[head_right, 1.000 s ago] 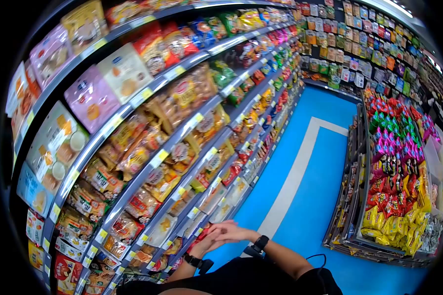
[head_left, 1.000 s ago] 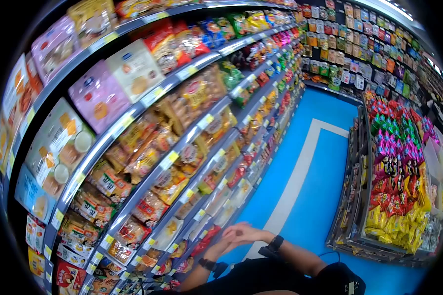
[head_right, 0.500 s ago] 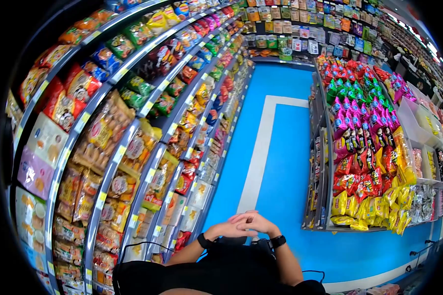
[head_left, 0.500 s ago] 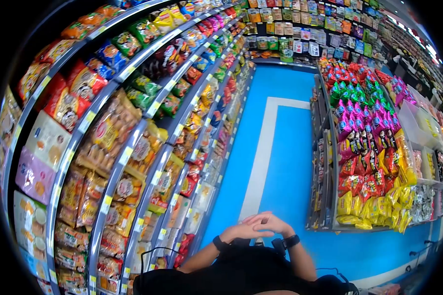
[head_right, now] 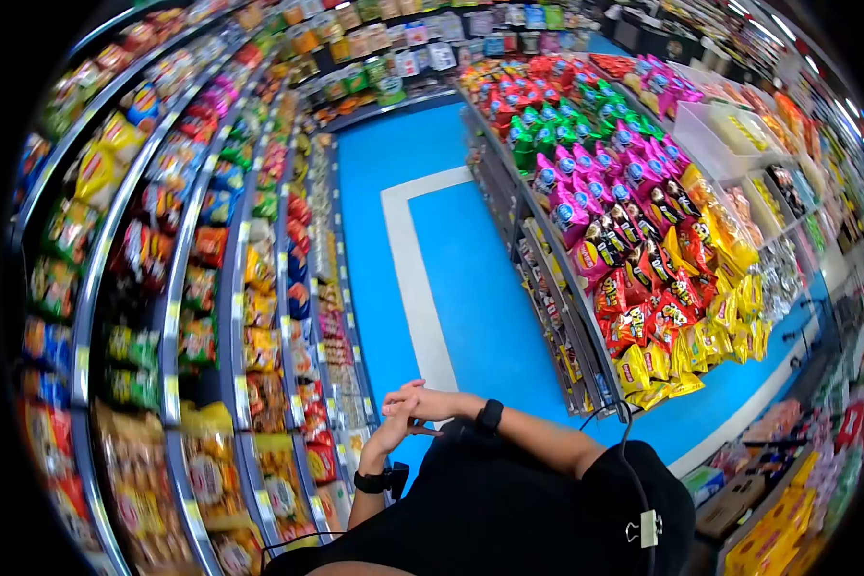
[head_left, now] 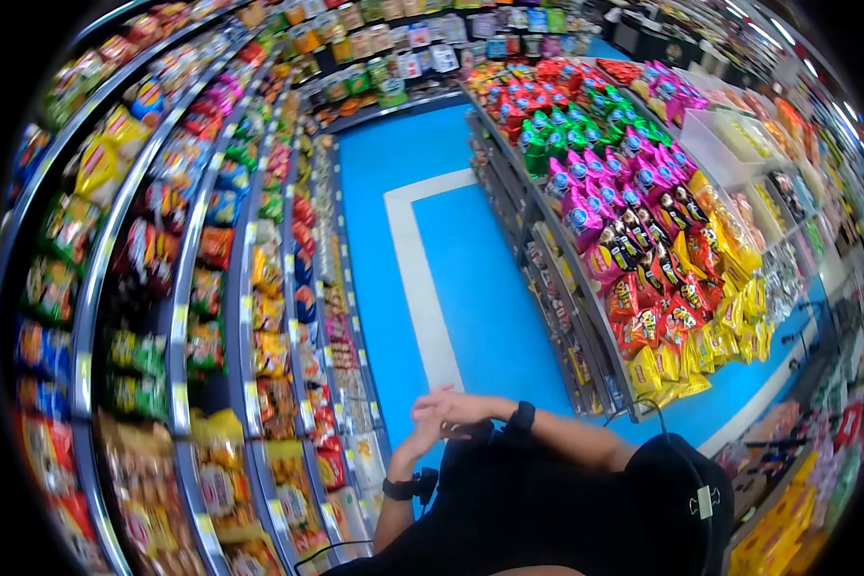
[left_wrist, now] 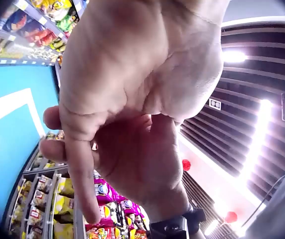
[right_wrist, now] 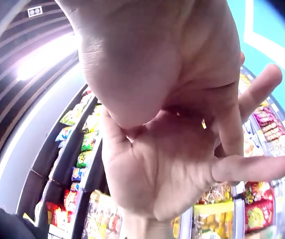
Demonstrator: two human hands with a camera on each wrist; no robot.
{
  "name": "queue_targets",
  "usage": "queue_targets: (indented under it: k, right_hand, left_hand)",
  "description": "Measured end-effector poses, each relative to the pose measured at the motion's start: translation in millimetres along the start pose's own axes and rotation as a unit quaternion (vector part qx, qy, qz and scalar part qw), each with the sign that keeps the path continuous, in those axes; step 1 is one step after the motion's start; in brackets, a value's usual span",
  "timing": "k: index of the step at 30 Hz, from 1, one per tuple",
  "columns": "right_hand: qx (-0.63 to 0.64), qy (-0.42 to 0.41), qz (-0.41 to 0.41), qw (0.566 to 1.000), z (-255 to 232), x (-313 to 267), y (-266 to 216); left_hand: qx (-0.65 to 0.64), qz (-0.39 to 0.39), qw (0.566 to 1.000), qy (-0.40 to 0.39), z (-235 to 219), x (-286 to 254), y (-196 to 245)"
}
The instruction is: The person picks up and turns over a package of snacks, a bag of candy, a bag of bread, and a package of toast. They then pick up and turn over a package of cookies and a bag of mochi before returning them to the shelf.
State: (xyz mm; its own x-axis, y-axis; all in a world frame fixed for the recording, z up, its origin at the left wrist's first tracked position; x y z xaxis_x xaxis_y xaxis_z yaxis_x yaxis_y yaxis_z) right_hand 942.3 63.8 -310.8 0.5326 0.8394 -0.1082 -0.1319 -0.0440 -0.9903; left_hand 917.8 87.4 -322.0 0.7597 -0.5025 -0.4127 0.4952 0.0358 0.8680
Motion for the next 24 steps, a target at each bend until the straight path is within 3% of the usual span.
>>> queue_targets:
  k: [1, 2, 3, 5, 7, 9, 10, 12, 14, 15, 17, 19, 21, 22, 24]
  right_hand:
    - [-0.003, 0.013, 0.017, 1.000, -22.5, 11.9, -5.5]
    - [-0.052, 0.038, -0.047, 0.997, -46.8, 23.8, -22.0]
    - [-0.048, 0.054, -0.039, 0.997, -70.2, 35.2, -24.6]
    - [0.033, 0.073, 0.005, 0.997, -106.9, 57.4, -16.6]
    - [0.055, 0.114, -0.013, 0.992, -142.3, 72.2, -15.4]
    - [-0.005, 0.148, -0.089, 0.985, -175.3, 77.7, -30.1]
    - [-0.003, 0.159, -0.096, 0.983, -192.7, 81.2, -29.8]
    - [0.043, 0.133, -0.034, 0.990, -222.4, 87.6, -12.7]
    - [0.076, 0.114, -0.005, 0.991, -255.6, 90.7, -0.6]
    - [0.091, 0.115, 0.007, 0.989, -273.9, 88.1, -8.4]
    - [0.031, 0.132, -0.043, 0.990, -320.5, 96.9, -3.0]
    - [0.111, 0.125, -0.079, 0.983, -365.5, 102.9, -4.2]
    - [0.087, 0.154, -0.133, 0.975, -413.8, 101.8, -42.5]
    - [0.089, 0.129, -0.140, 0.978, -423.7, 104.7, -59.3]
    - [0.021, 0.159, -0.137, 0.977, -487.7, 107.3, -92.6]
  left_hand:
    - [0.005, -0.003, 1.000, -0.018, -18.9, 24.4, 5.2]
    - [0.058, 0.013, 0.998, -0.026, -44.1, 54.1, 4.6]
    - [0.108, 0.028, 0.993, -0.033, -58.8, 75.2, 6.9]
    - [0.106, -0.025, 0.992, -0.065, -52.9, 98.1, 46.9]
    - [0.147, 0.034, 0.987, -0.047, -53.7, 126.8, 96.3]
    - [0.132, -0.022, 0.988, -0.077, -61.6, 157.8, 101.2]
    - [0.134, -0.009, 0.988, -0.072, -68.7, 176.6, 97.4]
    - [0.138, 0.006, 0.988, -0.073, -73.3, 209.5, 101.5]
    - [0.151, -0.061, 0.985, -0.063, -73.6, 241.9, 105.6]
    - [0.147, -0.053, 0.986, -0.054, -73.7, 260.3, 113.0]
    - [0.188, -0.019, 0.980, -0.063, -66.9, 299.5, 132.5]
    - [0.206, -0.035, 0.978, -0.026, -71.1, 332.7, 153.0]
    - [0.277, -0.082, 0.956, -0.045, -71.4, 379.9, 174.2]
    - [0.276, -0.081, 0.957, -0.019, -75.0, 388.8, 190.4]
    - [0.288, -0.031, 0.956, -0.050, -60.1, 437.1, 245.5]
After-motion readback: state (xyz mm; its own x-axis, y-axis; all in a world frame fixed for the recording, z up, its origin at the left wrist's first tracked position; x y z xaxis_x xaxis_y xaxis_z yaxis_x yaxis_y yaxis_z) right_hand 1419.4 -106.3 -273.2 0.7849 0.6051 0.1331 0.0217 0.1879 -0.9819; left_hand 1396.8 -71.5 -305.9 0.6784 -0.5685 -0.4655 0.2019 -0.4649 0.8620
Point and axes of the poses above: each hand's wrist, its own x-axis towards the middle knuckle, its own z-axis out of the palm, y = z × x, the point moved 9 cm from there along x, towards the middle knuckle, and after that the axes turned 6 degrees about x, right-handed, at the moved point
